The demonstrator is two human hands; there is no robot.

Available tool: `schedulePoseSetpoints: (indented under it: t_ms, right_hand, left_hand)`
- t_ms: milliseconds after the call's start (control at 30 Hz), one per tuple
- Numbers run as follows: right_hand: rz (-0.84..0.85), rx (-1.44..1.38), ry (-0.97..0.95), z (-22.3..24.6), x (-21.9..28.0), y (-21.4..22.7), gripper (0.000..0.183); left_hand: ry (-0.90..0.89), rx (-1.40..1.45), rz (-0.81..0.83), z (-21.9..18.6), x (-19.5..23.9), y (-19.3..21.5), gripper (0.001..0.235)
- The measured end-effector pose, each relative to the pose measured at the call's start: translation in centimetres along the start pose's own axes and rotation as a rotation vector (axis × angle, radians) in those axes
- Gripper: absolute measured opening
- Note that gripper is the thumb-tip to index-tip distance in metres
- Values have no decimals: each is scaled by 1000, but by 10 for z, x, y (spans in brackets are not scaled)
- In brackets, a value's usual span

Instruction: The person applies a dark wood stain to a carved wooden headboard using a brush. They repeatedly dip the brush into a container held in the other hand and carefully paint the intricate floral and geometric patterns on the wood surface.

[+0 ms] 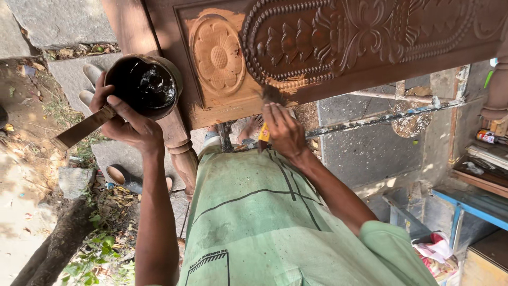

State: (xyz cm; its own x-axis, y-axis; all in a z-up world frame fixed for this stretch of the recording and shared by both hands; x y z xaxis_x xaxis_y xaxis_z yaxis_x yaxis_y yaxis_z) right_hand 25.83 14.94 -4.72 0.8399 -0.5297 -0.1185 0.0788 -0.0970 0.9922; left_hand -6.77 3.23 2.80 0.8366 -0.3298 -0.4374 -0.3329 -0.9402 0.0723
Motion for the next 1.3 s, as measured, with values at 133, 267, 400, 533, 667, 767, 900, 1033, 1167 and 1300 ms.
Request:
schedulePoseSetpoints:
  t_ms: [133,267,400,533,667,767,900,1033,1167,1300]
  right_hand:
    - [-69,-101,24,3,-15,16,34]
    - [-14,-205,44,-5,-23,15,29]
    - [-7,-196,-76,-35,-1,32,38]
    - [-55,-128,-66,-34,-1,30,29]
    - [-175,-16,12,-3,-32,5,27]
    - [-88,-27,-60,1,-37,-10,29]
    - [-73,-24,-100,2,-27,-5,29]
    - [-153,22,-19,9,-25,2,28]
    - [-35,-13,-29,1,-22,-12,27]
    - [-31,24,-105,-28,14,0,29]
  left_hand:
    - [-14,18,4,3,0,0,33]
    - [-27,18,-3,5,1,0,30]
    - [-21,20,33,9,2,1,30]
    - [0,12,23,10,3,1,30]
    - [-18,45,13,7,2,-1,29]
    - [-19,67,23,5,1,-3,27]
    - [-27,31,43,4,2,-1,27]
    - [-6,42,24,6,3,-2,25]
    - [0,46,18,7,1,-1,25]
    - [-36,18,31,6,4,0,25]
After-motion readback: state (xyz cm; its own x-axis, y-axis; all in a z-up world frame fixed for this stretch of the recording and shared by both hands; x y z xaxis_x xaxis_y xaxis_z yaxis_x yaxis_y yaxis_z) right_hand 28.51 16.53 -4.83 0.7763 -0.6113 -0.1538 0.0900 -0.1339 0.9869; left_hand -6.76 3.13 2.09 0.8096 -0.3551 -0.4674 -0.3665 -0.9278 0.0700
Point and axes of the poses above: each hand's wrist, its own x-axis away from the middle knuckle, its own y-axis out of the back of the hand, z = x × y, the point moved 8 cm from there along -x, towards the middle knuckle, and after that the axes turned 6 degrees about x, right-handed, at the moved point
